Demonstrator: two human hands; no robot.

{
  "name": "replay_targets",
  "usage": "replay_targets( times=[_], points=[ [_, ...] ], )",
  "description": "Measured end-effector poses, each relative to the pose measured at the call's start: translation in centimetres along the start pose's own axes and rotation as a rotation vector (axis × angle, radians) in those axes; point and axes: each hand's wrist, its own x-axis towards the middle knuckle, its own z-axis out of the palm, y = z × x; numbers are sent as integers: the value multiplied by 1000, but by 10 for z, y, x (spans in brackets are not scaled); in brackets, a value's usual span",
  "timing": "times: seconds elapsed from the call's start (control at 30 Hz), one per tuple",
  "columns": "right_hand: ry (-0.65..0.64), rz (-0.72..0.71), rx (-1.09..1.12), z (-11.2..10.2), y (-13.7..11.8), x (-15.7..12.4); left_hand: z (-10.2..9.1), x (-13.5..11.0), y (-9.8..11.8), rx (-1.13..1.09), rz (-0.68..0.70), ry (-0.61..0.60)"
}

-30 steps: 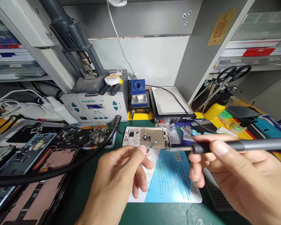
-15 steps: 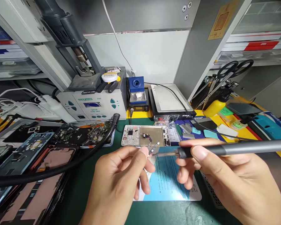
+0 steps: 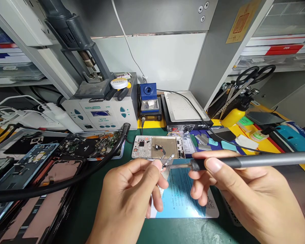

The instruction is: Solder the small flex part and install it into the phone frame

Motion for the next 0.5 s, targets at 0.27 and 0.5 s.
replay_targets(
  times=[0.27, 0.5],
  points=[
    [18, 12, 20, 1, 2, 0, 0, 0, 0, -5, -1, 4],
    [21, 25, 17, 2, 0, 1, 0, 0, 0, -25, 4, 0]
  ],
)
